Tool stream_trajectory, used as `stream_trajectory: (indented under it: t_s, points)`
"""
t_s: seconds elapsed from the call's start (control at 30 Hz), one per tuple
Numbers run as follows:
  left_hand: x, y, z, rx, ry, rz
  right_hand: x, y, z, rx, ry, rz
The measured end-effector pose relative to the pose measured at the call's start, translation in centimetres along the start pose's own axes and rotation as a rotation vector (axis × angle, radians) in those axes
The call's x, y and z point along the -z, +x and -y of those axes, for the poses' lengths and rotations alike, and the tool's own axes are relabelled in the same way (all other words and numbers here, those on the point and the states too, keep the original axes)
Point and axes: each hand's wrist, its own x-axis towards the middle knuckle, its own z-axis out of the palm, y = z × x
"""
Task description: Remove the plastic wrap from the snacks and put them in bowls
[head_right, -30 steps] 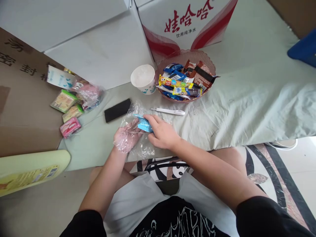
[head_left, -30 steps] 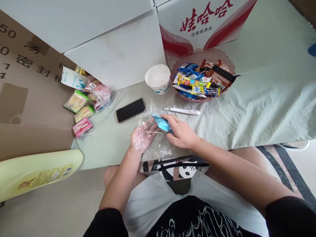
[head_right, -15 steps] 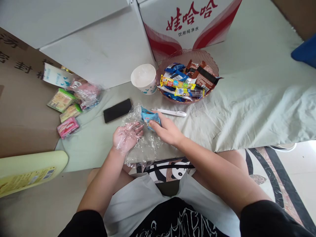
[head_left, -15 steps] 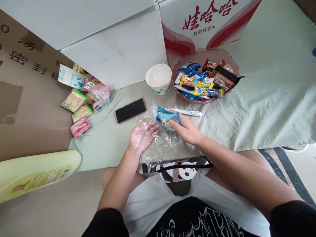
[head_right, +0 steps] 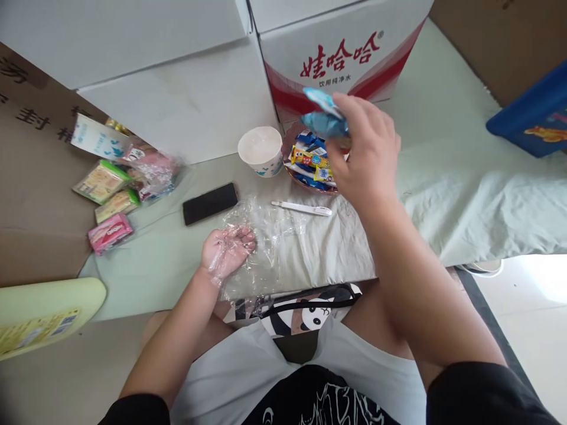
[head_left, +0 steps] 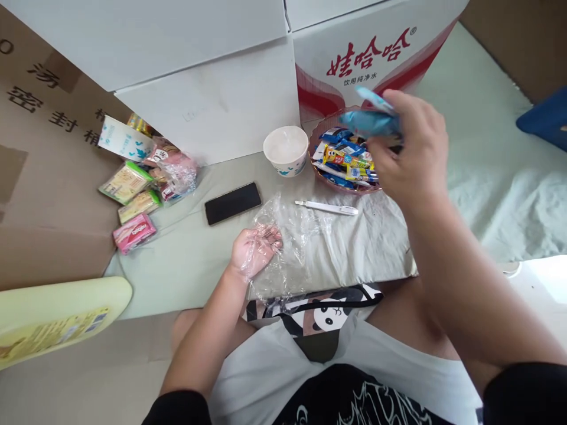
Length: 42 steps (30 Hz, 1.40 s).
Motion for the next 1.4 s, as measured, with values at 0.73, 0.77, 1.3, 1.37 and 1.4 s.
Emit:
stream_trajectory:
  t_s: [0.73, 0.77, 1.3, 1.37, 1.4]
  points:
    - [2.3, -0.3, -3.3, 0.301, 0.352, 0.393, -5.8, -9.9, 5.0, -0.528, 0.741, 0.839]
    - [2.3, -0.2, -3.8, 0.236, 0.333, 0.38, -5.9, -9.8, 5.0, -0.597, 0.743, 0.752]
    - [1.9, 1.5, -5.6, -0.313, 0.198, -0.174, -5.4, -9.0, 2.7, -0.772, 0.664, 0.355]
    - [1.8, 1.4, -6.0, -0.358, 0.154, -0.159, -5.7, -9.2, 2.6, -0.748, 0.704, 0.371]
    - [1.7, 1.4, -6.2, -0.373, 0.145, -0.145, -5.8, -9.3, 2.6, -0.738, 0.717, 0.371]
